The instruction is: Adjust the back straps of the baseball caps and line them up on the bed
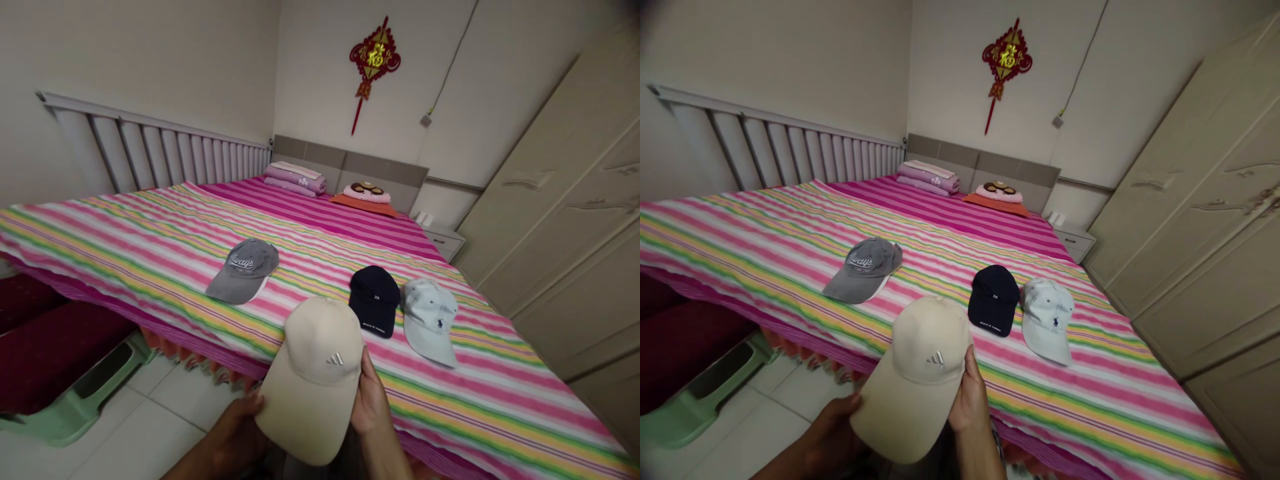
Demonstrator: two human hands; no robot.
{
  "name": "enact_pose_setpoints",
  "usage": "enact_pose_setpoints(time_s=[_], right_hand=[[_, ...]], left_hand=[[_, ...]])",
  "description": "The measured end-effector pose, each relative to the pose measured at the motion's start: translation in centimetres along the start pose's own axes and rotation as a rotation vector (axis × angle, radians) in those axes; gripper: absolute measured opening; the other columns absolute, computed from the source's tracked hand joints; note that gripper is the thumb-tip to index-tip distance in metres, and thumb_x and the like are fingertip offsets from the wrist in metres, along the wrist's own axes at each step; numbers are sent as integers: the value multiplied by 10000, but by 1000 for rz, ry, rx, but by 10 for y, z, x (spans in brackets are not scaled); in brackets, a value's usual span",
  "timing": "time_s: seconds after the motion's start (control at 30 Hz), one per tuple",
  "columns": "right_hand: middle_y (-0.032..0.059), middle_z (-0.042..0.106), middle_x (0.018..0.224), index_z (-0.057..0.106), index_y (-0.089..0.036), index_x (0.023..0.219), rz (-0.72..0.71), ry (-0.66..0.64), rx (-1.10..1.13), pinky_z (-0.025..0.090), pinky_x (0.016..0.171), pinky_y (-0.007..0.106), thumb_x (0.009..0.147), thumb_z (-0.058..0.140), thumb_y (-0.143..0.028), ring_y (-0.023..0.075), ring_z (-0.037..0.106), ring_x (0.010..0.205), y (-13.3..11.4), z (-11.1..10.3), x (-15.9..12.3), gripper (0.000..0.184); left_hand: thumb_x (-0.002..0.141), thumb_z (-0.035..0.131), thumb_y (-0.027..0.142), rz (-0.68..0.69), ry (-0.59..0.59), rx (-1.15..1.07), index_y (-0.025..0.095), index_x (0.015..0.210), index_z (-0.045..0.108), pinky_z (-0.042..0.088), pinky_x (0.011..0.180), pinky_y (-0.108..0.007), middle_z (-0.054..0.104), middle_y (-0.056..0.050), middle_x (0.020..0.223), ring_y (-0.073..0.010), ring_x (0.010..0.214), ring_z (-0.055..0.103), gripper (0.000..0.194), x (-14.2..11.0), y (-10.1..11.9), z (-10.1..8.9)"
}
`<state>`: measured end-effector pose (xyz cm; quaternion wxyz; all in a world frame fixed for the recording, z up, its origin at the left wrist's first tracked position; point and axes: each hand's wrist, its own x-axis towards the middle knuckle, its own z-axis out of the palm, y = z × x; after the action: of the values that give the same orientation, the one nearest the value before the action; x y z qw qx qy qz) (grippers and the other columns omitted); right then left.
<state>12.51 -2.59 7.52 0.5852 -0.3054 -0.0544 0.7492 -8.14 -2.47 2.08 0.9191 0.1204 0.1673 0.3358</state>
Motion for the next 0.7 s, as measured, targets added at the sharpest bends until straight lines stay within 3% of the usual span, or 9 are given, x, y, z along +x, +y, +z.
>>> enact_pose_setpoints(time_s=[0.23,0.37,0.43,0.5,0.7], right_hand=[[73,713,811,665,-174,885,-8,-49,-22,403,868,451,761,463,-532,248,601,927,-1,-8,17,429],[26,712,810,660,-211,867,-155,-53,20,417,853,381,754,527,-474,206,615,876,5,-24,16,315],[33,699,903,650,-217,904,-209,-63,5,423,836,341,738,553,-477,185,613,873,11,-43,11,324],[74,671,995,619,-193,1006,-154,-51,-37,428,809,318,731,543,-514,185,607,891,17,-69,6,429],[52,689,740,646,-178,920,-23,139,-69,437,588,254,624,638,-540,148,617,640,37,-143,-1,467]], left_hand=[[690,595,121,20,148,15,212,1104,557,403,861,-376,629,-52,1017,-225,929,583,426,-16,-5,8],[718,531,68,47,158,86,170,1012,601,417,832,-365,637,-59,959,-213,874,595,319,-14,-2,7],[731,502,60,67,132,130,160,984,611,425,818,-365,636,-66,966,-219,879,593,293,-13,2,5],[736,485,50,83,118,171,155,991,607,434,810,-358,636,-72,979,-223,902,589,301,-9,9,4],[728,496,40,169,11,319,113,1077,559,465,798,-347,638,-111,991,-228,910,598,362,30,51,19]])
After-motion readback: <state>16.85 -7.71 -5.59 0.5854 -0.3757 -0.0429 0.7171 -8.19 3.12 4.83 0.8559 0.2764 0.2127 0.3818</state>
